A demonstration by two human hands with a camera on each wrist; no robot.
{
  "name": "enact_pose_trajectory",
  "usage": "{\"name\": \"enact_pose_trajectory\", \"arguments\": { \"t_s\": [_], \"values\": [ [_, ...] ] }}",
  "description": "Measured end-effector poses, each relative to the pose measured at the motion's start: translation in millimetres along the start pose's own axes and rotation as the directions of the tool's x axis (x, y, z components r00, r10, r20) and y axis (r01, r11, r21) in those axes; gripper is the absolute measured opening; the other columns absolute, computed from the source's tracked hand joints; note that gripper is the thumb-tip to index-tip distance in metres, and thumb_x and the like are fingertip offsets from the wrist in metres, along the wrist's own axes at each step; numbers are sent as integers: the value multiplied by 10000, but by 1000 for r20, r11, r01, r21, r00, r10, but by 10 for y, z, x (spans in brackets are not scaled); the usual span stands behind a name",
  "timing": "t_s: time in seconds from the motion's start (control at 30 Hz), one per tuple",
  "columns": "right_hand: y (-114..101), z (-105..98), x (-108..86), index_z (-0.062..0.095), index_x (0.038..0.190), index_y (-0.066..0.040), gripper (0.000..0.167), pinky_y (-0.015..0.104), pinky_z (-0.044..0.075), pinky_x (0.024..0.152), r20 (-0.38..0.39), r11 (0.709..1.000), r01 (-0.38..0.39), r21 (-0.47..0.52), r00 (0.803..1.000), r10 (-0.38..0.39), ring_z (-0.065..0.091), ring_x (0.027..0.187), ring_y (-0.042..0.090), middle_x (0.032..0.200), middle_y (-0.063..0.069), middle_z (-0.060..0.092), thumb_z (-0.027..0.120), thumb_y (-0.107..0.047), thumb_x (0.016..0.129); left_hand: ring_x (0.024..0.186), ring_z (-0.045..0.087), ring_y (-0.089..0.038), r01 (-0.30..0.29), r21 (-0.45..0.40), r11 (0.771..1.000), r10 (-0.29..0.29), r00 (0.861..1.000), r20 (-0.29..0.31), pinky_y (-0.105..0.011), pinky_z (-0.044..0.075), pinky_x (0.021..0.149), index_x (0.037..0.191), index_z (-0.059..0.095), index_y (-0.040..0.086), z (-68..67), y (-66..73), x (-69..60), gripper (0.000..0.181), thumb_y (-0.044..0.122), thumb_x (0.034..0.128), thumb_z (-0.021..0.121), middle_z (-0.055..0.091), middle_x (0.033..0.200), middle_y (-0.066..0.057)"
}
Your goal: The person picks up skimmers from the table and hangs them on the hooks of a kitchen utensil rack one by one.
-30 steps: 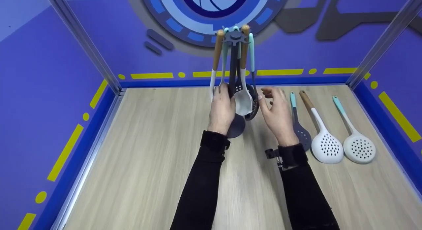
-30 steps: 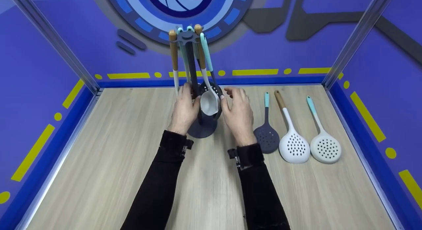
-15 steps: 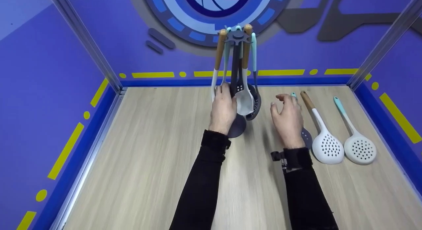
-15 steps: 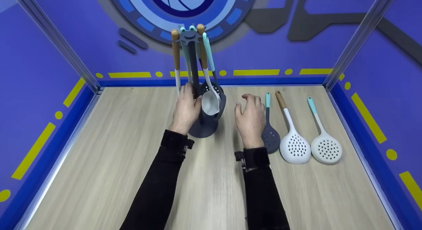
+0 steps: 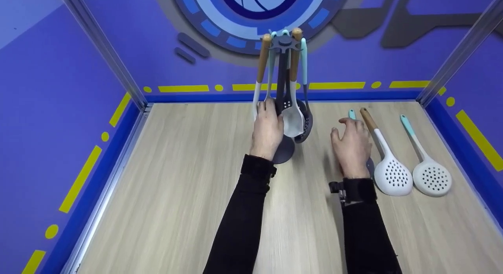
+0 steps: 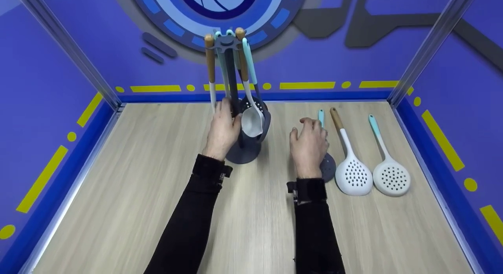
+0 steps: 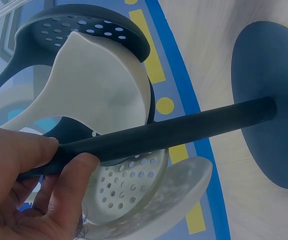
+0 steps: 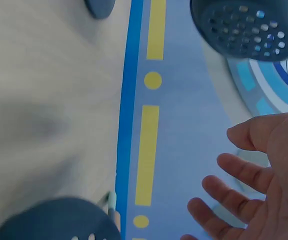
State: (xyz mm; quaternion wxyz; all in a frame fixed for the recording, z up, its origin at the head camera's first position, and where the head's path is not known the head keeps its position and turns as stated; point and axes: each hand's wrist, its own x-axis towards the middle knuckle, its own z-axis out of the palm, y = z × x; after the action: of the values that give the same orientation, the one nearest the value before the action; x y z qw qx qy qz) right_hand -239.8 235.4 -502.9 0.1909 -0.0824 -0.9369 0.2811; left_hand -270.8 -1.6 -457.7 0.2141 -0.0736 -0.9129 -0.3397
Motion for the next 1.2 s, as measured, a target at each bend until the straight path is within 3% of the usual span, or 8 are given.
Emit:
{"name": "enact_pose_trajectory", "arguments": {
  "t_s": [0.17,0.4,0.63,0.93,1.1,1.2],
  "values": [
    [125,-86,5,589,1429,-92,471,697,469,931,86,997,-60,-40,994,63,525,1272,534,1467,260,531,593,-353,1037,1125,658,-309,-13,14,1000,13,1000,-9,-404,596,940,1409,489,20,-1,-3,-2,447,90,1004,666,578,1264,-166],
    [298,-157,22,523,1484,-67,551,750,430,985,207,988,-138,-66,967,148,450,1338,559,1501,294,462,568,-394,1042,1115,662,-298,-12,-7,1000,12,1000,-17,-393,601,933,1397,492,19,0,-1,-1,441,67,996,670,580,1249,-163],
    [444,-184,75,457,1529,-38,617,716,430,1010,257,981,-176,-79,947,190,499,1282,574,1414,335,507,576,-386,1034,1106,665,-297,-6,-4,1000,6,1000,-11,-392,604,926,1409,485,19,-4,4,-2,451,75,1000,667,575,1249,-162],
    [555,-174,99,412,1527,92,629,641,487,1016,325,980,-185,-68,925,197,580,1234,520,1338,367,583,567,-295,1056,1146,655,-307,-6,-10,1000,6,1000,-16,-405,596,963,1413,491,6,-10,-5,0,463,68,994,677,576,1269,-170],
    [602,-145,99,440,1486,140,601,633,471,1065,336,978,-200,-60,918,209,562,1271,544,1390,399,550,550,-265,1056,1155,647,-303,22,2,1000,-22,1000,5,-413,591,959,1420,490,24,-19,10,5,452,83,1005,661,571,1276,-157],
    [643,-118,90,531,1390,158,540,621,515,988,345,977,-203,-61,915,212,617,1184,538,1297,403,604,550,-265,1053,1161,645,-294,35,5,999,-35,999,16,-411,588,961,1423,489,33,-13,18,4,449,91,1010,655,572,1282,-148]
  ]
}}
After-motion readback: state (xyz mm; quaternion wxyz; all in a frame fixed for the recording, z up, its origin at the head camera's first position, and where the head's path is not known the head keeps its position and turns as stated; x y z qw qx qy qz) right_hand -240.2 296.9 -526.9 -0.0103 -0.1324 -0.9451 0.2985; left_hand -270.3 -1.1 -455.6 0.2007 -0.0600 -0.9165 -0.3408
